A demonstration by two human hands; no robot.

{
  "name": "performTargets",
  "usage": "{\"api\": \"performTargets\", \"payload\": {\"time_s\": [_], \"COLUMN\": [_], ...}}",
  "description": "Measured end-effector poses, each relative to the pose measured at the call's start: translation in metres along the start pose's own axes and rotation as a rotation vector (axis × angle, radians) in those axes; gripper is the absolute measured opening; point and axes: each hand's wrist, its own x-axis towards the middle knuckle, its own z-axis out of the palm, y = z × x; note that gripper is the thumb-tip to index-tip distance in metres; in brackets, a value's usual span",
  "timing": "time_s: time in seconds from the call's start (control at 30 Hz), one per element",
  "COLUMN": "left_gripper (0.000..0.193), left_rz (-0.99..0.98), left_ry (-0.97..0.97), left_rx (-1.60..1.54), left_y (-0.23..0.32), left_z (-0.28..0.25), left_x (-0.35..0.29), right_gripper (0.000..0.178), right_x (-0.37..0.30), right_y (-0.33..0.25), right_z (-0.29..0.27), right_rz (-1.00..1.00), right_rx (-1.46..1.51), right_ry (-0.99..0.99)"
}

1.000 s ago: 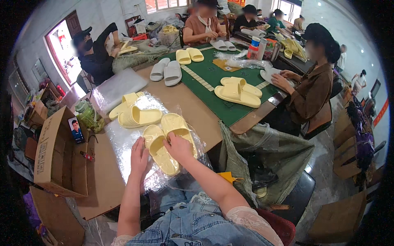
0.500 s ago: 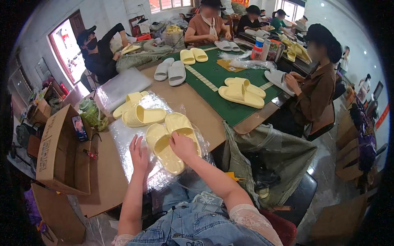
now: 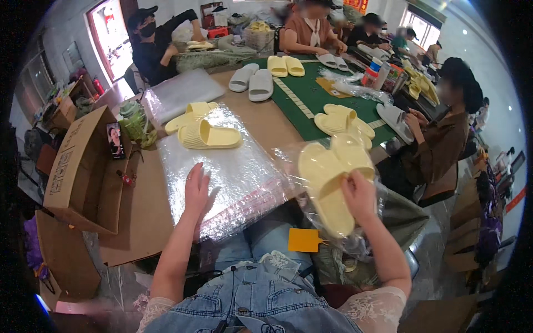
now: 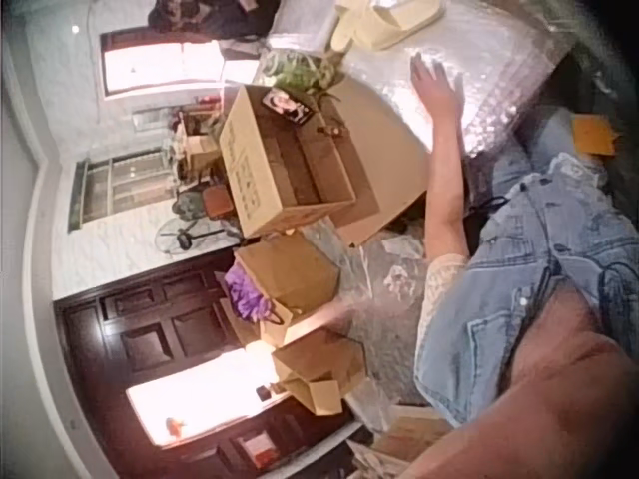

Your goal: The person sits at a long table in a workshop and repeatedly picks up pairs of yellow and white plastic slippers. They place each pair into a clear plastic bag and set the packaged items aside. Other workers are visible in the background performing similar tasks.

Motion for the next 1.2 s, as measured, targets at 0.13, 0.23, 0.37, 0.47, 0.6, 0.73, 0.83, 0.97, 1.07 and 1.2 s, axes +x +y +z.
{"api": "performTargets", "payload": {"time_s": [0.13, 0.23, 0.37, 0.47, 0.6, 0.73, 0.83, 0.97, 1.07, 1.2], "left_gripper": [0.054, 0.046, 0.046, 0.045, 0.045, 0.045, 0.047, 0.048, 0.046, 0.045], "left_rz": [0.258, 0.027, 0.044, 0.044, 0.057, 0.046, 0.074, 0.025, 0.072, -0.001], "left_ry": [0.011, -0.006, -0.013, -0.021, -0.013, -0.003, -0.017, -0.112, -0.118, -0.171], "left_rx": [0.242, 0.071, 0.105, 0.096, 0.140, 0.136, 0.212, 0.182, 0.220, 0.232], "left_y": [0.012, 0.000, -0.007, -0.005, -0.009, -0.005, 0.014, 0.022, 0.023, 0.025], "left_z": [-0.005, 0.002, 0.003, 0.007, 0.005, 0.001, 0.000, -0.003, -0.005, -0.007], "left_x": [-0.005, -0.002, -0.003, -0.001, -0.001, -0.003, 0.000, 0.002, 0.000, -0.001], "right_gripper": [0.031, 0.032, 0.029, 0.027, 0.024, 0.013, 0.021, 0.039, 0.057, 0.071], "right_x": [-0.044, -0.086, -0.120, -0.131, -0.061, 0.035, 0.102, 0.180, 0.226, 0.252], "right_y": [0.069, 0.096, 0.142, 0.188, 0.170, 0.137, 0.149, 0.181, 0.204, 0.213], "right_z": [-0.061, -0.087, -0.089, -0.059, -0.033, 0.002, 0.038, 0.085, 0.104, 0.124], "right_rz": [0.136, 0.282, 0.350, 0.420, 0.209, -0.078, -0.146, 0.020, 0.195, 0.236], "right_rx": [-0.166, -0.297, -0.416, -0.495, -0.511, -0.387, -0.380, -0.409, -0.326, -0.157], "right_ry": [-0.048, -0.107, -0.305, -0.225, -0.071, 0.052, 0.153, 0.158, 0.044, -0.055]}}
